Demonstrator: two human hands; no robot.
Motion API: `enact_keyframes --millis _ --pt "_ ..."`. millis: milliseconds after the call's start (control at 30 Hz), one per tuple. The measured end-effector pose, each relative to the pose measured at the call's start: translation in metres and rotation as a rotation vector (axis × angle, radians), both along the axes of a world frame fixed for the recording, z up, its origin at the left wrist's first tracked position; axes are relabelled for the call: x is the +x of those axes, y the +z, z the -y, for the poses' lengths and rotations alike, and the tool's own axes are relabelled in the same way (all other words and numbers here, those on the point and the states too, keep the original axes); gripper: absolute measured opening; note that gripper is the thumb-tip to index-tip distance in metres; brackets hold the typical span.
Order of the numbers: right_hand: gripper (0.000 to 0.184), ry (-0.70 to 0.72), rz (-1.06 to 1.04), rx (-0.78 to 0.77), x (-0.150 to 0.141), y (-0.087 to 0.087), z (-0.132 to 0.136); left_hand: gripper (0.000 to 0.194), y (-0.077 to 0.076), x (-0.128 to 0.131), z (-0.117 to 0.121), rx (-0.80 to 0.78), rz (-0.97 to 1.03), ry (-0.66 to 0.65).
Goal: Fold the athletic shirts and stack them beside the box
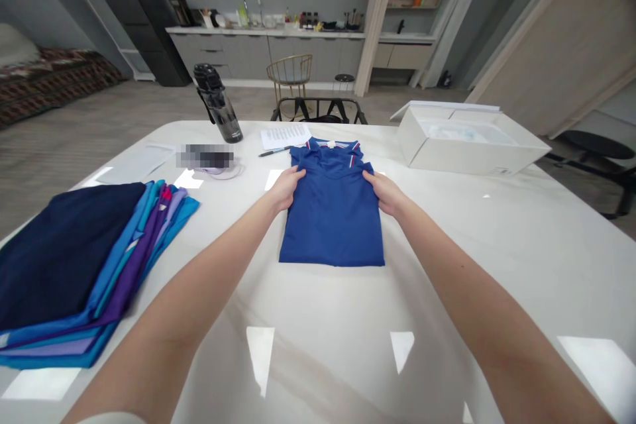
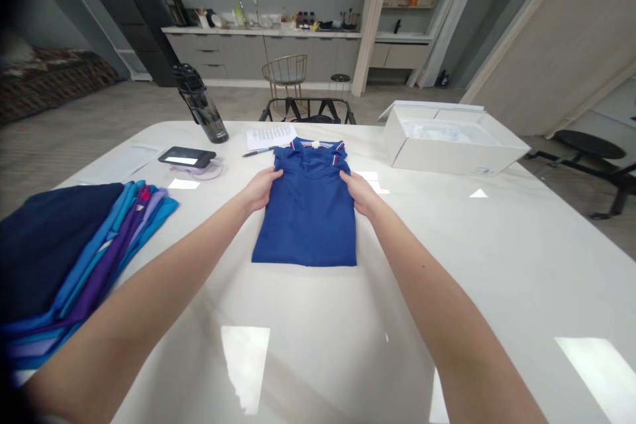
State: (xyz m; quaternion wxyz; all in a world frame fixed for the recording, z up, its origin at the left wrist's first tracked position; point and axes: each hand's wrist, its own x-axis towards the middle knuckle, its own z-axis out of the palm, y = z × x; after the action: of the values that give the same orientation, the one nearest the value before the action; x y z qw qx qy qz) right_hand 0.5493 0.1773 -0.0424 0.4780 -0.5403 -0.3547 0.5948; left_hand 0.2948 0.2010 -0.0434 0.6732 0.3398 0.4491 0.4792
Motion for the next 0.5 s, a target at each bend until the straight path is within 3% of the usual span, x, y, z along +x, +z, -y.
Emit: enact_keyframes --millis 100,167,300,367,500 --pt "0.016 -0.009 -0.065 0.165 0.007 0.005 -0.025 0.020 0.008 0.001 -0.024 0.168 0.083 -0.004" --pt "0.017 -0.041 -0.066 0.168 0.010 0.003 -0.046 0.020 0.009 0.003 -0.042 0.108 0.043 0.042" --pt "0.014 -0.053 -0.004 -0.005 0.010 -0.009 -0.084 0.014 -0.003 0.011 -0.077 -0.070 -0.113 0.117" --pt "0.014 -0.027 -0.015 0.014 0.011 -0.011 -0.101 0.011 -0.006 0.012 -0.096 0.016 -0.085 0.106" --pt "0.021 -0.024 -0.022 0.197 0.014 -0.011 -0.140 0.010 -0.007 0.010 -0.136 0.192 -0.031 0.134"
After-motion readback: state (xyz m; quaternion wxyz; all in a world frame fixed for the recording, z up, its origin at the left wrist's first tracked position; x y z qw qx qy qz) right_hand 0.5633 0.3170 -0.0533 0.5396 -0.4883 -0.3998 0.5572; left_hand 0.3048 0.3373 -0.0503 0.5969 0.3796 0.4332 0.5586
